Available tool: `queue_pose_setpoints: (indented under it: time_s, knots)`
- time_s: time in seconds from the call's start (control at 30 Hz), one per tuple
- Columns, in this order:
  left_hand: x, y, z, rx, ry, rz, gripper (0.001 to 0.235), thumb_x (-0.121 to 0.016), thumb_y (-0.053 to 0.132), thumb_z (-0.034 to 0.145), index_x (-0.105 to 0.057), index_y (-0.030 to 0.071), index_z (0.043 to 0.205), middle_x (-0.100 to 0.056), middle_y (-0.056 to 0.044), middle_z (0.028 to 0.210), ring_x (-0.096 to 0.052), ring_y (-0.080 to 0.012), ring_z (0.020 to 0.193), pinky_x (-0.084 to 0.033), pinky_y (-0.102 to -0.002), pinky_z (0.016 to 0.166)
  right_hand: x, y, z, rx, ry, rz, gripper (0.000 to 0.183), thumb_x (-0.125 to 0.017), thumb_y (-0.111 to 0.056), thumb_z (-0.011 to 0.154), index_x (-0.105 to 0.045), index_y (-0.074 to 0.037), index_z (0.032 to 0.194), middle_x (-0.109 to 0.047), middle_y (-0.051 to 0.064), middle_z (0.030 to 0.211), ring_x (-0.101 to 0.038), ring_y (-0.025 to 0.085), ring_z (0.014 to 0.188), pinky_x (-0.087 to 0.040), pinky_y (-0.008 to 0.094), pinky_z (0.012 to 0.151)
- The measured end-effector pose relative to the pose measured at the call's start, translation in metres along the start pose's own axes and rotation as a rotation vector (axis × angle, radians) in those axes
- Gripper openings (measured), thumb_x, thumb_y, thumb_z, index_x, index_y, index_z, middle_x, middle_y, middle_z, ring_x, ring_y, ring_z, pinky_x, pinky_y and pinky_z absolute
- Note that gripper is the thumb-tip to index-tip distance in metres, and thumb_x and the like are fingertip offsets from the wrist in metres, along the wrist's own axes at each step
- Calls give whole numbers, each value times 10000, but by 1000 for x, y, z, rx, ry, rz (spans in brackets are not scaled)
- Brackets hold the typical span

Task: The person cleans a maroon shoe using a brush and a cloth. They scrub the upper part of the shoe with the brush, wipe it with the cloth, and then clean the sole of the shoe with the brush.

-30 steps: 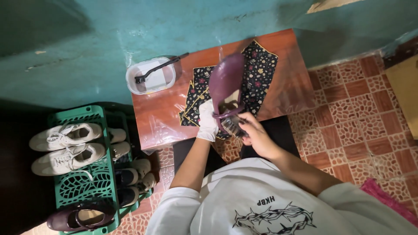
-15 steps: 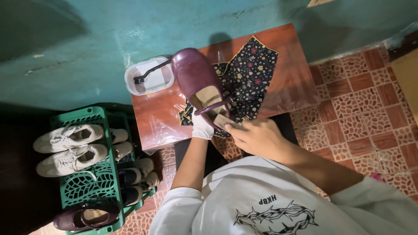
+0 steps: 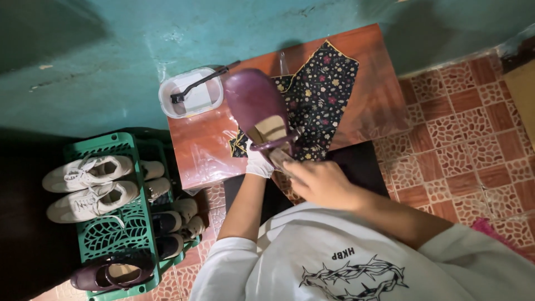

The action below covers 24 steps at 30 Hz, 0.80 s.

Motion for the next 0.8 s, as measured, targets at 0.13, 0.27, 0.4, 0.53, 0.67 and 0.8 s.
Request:
queue_pose_setpoints:
  time_s: [0.13, 0.27, 0.4, 0.53, 0.67, 0.8]
  knots:
    - [14, 9, -11, -24, -19, -32, 318, -599, 373, 961, -758, 186, 1163, -765, -82, 1088, -704, -250, 1066, -481, -351, 1048, -4, 21, 7, -173, -20, 243, 356, -643, -272, 909, -640, -249, 1264, -757, 143, 819, -746, 372, 740, -581, 458, 591]
    - [34, 10, -22, -30, -33, -63, 321, -606, 377, 960, -757, 182, 1165, -764, -84, 1085, -704, -246, 1057, -481, -349, 1044, -34, 27, 6, -58, 135, 125, 413, -592, -283, 953, -616, -208, 1359, -741, 132, 810, -734, 344, 690, -578, 435, 573]
    - [44, 4, -20, -43, -34, -102, 324, -612, 382, 959, -757, 179, 1166, -764, -87, 1083, -705, -243, 1047, -481, -346, 1040, -19, 17, 2, 92, 39, 20, 409, -620, -244, 911, -671, -167, 1309, -733, 156, 784, -727, 355, 644, -580, 462, 548]
    - [38, -9, -15, -54, -59, -136, 327, -618, 386, 959, -756, 176, 1168, -763, -89, 1080, -705, -240, 1038, -482, -344, 1036, 4, 20, 20, 96, 44, 26, 368, -570, -306, 948, -684, -208, 1283, -745, 93, 828, -737, 321, 689, -586, 419, 581]
    - [35, -3, -16, -67, -79, -175, 331, -624, 390, 958, -755, 172, 1170, -762, -92, 1077, -706, -237, 1028, -482, -341, 1032, -14, 18, 27, 119, 159, -64, 417, -569, -319, 950, -627, -274, 1361, -696, 52, 765, -707, 284, 616, -567, 401, 518]
    - [38, -1, -12, -88, -83, -206, 335, -630, 395, 957, -755, 169, 1171, -761, -94, 1075, -706, -233, 1019, -482, -339, 1027, 1, 9, 13, 158, 91, -200, 297, -592, -317, 928, -698, -280, 1203, -684, 48, 699, -693, 258, 519, -549, 385, 451]
Point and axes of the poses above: each hand's wrist, its own z-axis towards the middle knuckle, its own x-axis out of the back of the hand, y = z × x, the point moved 2 cm from there along z, towards the middle knuckle
